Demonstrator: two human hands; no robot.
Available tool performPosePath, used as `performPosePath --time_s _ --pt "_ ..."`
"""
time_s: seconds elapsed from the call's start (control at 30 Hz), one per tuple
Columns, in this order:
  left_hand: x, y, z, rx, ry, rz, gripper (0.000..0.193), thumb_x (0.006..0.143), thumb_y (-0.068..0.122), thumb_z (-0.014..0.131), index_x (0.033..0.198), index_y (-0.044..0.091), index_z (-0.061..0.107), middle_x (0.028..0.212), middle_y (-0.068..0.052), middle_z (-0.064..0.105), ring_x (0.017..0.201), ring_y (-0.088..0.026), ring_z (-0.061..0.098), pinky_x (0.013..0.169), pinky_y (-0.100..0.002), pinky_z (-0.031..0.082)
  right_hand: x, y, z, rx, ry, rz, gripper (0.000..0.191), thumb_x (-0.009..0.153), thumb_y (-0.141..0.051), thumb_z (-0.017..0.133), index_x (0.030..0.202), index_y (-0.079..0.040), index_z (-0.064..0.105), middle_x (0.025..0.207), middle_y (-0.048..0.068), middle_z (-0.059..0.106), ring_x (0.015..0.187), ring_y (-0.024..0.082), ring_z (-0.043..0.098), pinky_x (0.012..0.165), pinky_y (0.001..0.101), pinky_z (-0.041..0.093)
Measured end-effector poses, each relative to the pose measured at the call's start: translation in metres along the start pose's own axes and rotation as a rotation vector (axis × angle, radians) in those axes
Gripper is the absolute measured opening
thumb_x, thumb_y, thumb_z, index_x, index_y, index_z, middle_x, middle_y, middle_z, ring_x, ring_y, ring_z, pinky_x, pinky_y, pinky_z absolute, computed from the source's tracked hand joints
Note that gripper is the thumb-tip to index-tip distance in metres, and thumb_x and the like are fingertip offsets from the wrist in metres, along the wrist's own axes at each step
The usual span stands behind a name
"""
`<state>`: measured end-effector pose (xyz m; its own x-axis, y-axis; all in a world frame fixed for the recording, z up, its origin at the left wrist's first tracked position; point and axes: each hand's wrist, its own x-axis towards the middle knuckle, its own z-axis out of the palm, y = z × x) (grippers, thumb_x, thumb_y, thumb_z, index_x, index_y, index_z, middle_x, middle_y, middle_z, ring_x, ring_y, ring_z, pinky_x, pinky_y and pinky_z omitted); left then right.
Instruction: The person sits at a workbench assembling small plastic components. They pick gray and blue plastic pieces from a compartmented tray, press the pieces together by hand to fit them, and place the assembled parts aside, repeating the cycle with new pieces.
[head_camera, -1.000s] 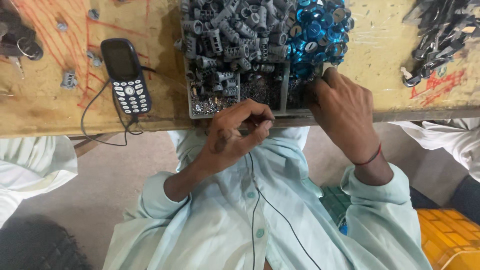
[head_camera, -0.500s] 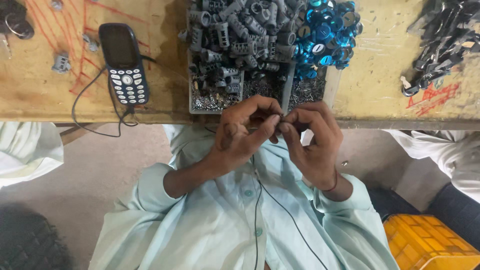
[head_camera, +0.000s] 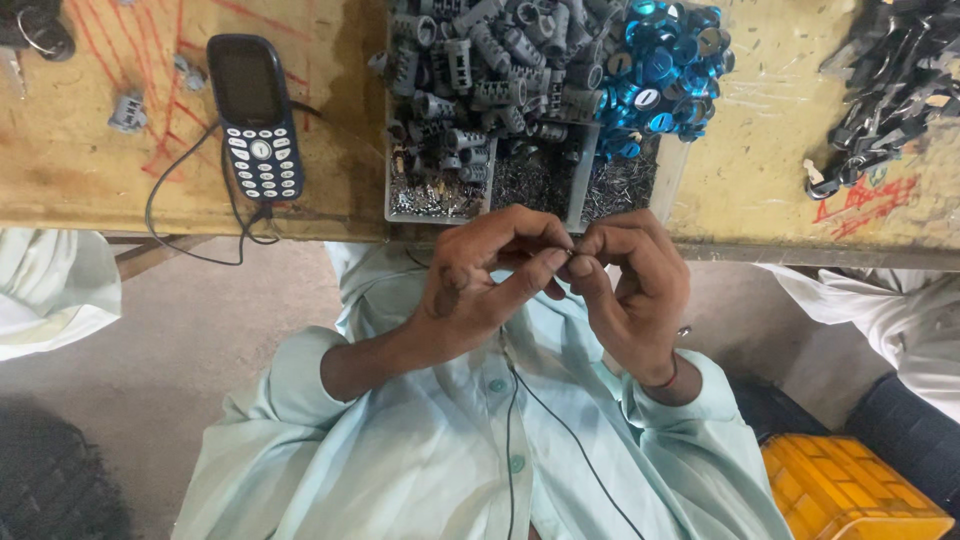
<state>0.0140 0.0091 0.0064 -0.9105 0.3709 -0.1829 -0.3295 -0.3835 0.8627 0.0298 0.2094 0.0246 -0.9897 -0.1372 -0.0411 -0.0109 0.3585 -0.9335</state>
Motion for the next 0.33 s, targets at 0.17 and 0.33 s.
performPosePath --time_s 0.17,0.33 --pt "0.001 0.006 0.002 0.202 0.011 0.155 0.015 0.105 0.009 0.066 0.115 -0.002 0.066 0.111 -0.008 0.068 0.098 -0.013 0.073 0.087 -0.027 0.066 -0.004 0.010 0.004 -0.182 0.103 -0.185 0.016 0.093 0.008 0.075 0.103 0.001 0.064 0.106 0.011 0.066 0.078 0.013 0.063 0.066 0.0224 0.045" --pt "0.006 0.019 -0.016 0.187 -0.142 -0.093 0.017 0.100 0.016 0.068 0.109 0.001 0.070 0.100 -0.008 0.068 0.087 -0.012 0.068 0.081 -0.027 0.058 0.009 0.028 -0.006 -0.310 -0.030 -0.608 0.036 0.085 0.009 0.083 0.115 -0.007 0.069 0.105 0.008 0.071 0.085 0.022 0.073 0.069 0.0303 0.059"
